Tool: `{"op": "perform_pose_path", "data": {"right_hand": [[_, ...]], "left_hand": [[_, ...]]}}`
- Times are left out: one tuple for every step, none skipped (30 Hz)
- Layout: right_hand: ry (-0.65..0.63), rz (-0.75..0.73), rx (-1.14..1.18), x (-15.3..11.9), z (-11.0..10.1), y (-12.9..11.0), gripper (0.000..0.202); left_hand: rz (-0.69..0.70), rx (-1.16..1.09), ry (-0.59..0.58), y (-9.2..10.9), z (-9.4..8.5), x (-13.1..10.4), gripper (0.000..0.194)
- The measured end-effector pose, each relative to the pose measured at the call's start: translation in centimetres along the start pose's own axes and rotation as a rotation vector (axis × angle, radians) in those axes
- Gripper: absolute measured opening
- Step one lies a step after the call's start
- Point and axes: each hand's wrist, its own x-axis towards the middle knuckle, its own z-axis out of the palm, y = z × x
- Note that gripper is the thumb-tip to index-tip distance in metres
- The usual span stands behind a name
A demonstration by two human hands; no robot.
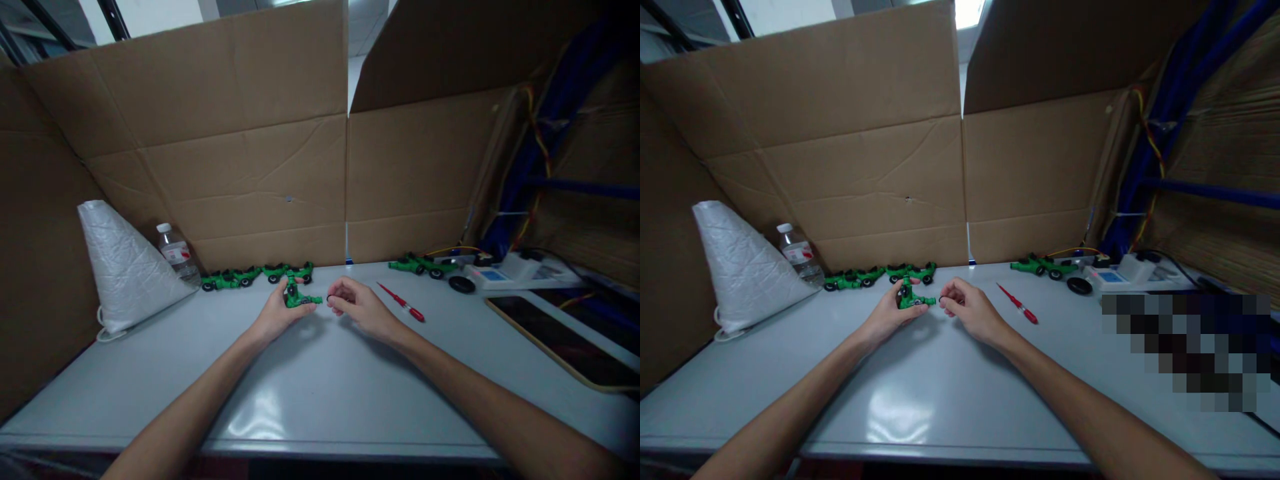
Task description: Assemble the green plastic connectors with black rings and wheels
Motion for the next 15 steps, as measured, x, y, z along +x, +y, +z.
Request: {"op": "perform_pose_path", "data": {"right_hand": [[-0.01,-0.008,-0.014,0.0,0.1,0.0,0.02],[-0.022,-0.019,-0.034,-0.1,0.1,-0.1,0.019],[-0.032,-0.03,-0.055,-0.1,0.2,-0.1,0.019],[-0.038,-0.038,-0.074,-0.2,0.2,-0.1,0.018],[-0.044,-0.043,-0.088,-0.3,0.3,-0.2,0.019],[-0.049,-0.046,-0.095,-0.3,0.5,-0.2,0.019],[-0.052,-0.046,-0.094,-0.4,0.6,-0.2,0.02],[-0.051,-0.045,-0.086,-0.5,0.8,-0.2,0.02],[-0.046,-0.045,-0.071,-0.5,1.0,-0.2,0.02],[-0.037,-0.047,-0.057,-0.6,1.2,-0.2,0.021],[-0.028,-0.049,-0.047,-0.6,1.3,-0.2,0.021],[-0.022,-0.051,-0.044,-0.6,1.4,-0.2,0.022],[-0.021,-0.053,-0.044,-0.7,1.5,-0.2,0.022],[-0.024,-0.056,-0.047,-0.7,1.6,-0.2,0.023],[-0.029,-0.059,-0.047,-0.7,1.6,-0.3,0.024]], "left_hand": [[0.023,0.017,0.001,-0.1,0.0,0.0,0.075],[0.041,0.032,-0.002,-0.1,0.0,0.1,0.075],[0.051,0.042,-0.008,-0.1,0.1,0.1,0.076],[0.053,0.047,-0.012,-0.1,0.1,0.1,0.077],[0.052,0.048,-0.014,0.0,0.2,0.0,0.078],[0.049,0.045,-0.011,0.2,0.3,0.0,0.079],[0.05,0.041,-0.005,0.4,0.3,-0.1,0.08],[0.055,0.04,0.003,0.5,0.4,-0.2,0.081],[0.063,0.039,0.008,0.7,0.4,-0.2,0.081],[0.074,0.042,0.013,0.9,0.5,-0.3,0.081],[0.087,0.047,0.018,1.0,0.5,-0.3,0.081],[0.1,0.051,0.022,1.1,0.5,-0.4,0.08],[0.111,0.055,0.026,1.1,0.5,-0.4,0.079],[0.118,0.057,0.029,1.1,0.5,-0.4,0.078],[0.121,0.057,0.034,1.0,0.5,-0.4,0.077]]}}
